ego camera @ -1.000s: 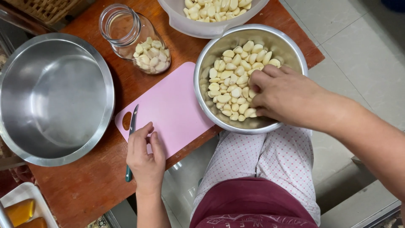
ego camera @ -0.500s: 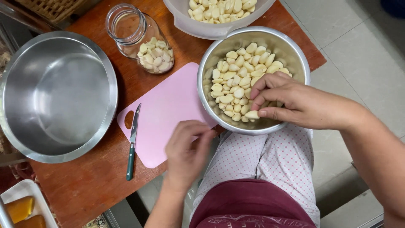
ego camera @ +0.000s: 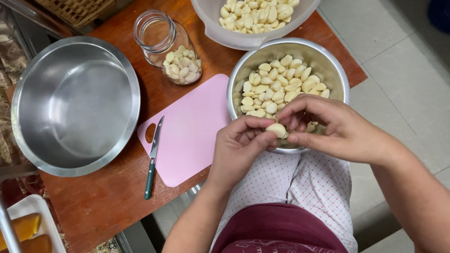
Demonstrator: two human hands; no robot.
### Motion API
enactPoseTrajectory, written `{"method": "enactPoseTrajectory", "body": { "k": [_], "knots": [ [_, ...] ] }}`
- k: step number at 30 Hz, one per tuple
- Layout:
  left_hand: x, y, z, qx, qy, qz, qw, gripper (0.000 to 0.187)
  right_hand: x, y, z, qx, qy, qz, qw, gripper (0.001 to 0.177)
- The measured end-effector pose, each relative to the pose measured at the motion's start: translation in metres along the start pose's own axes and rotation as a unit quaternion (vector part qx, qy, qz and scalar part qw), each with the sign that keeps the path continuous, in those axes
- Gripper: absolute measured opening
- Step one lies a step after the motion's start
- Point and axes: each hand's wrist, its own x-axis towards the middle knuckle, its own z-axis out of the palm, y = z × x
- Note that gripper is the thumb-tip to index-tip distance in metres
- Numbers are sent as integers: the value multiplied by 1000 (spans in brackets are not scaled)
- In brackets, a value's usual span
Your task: Sorting and trimming peeled garlic cloves using hands and a small knife
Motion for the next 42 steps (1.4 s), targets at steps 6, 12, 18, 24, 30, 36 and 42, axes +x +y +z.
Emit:
{"method": "enactPoseTrajectory", "body": {
  "k": [6,12,18,24,30,36,42],
  "knots": [
    [-2,-4,-2,-57,-17,-20,998,21,0,3,17,7,85,-89,992,31],
    [-5,3,4,27,-17,12,999,19,-8,11,28,17,129,-58,990,31],
    [-10,8,8,138,62,56,987,17,-16,32,42,278,169,83,942,33],
    [-6,9,19,223,84,241,941,19,-12,41,64,375,258,64,888,32],
    [-7,7,20,143,96,231,958,13,-10,19,67,340,257,63,902,37],
    [-13,-18,-1,8,89,142,986,13,-10,29,83,344,270,42,899,37],
    [-43,-5,-67,219,195,175,940,18,8,-12,114,267,242,4,933,29]
  ]
}}
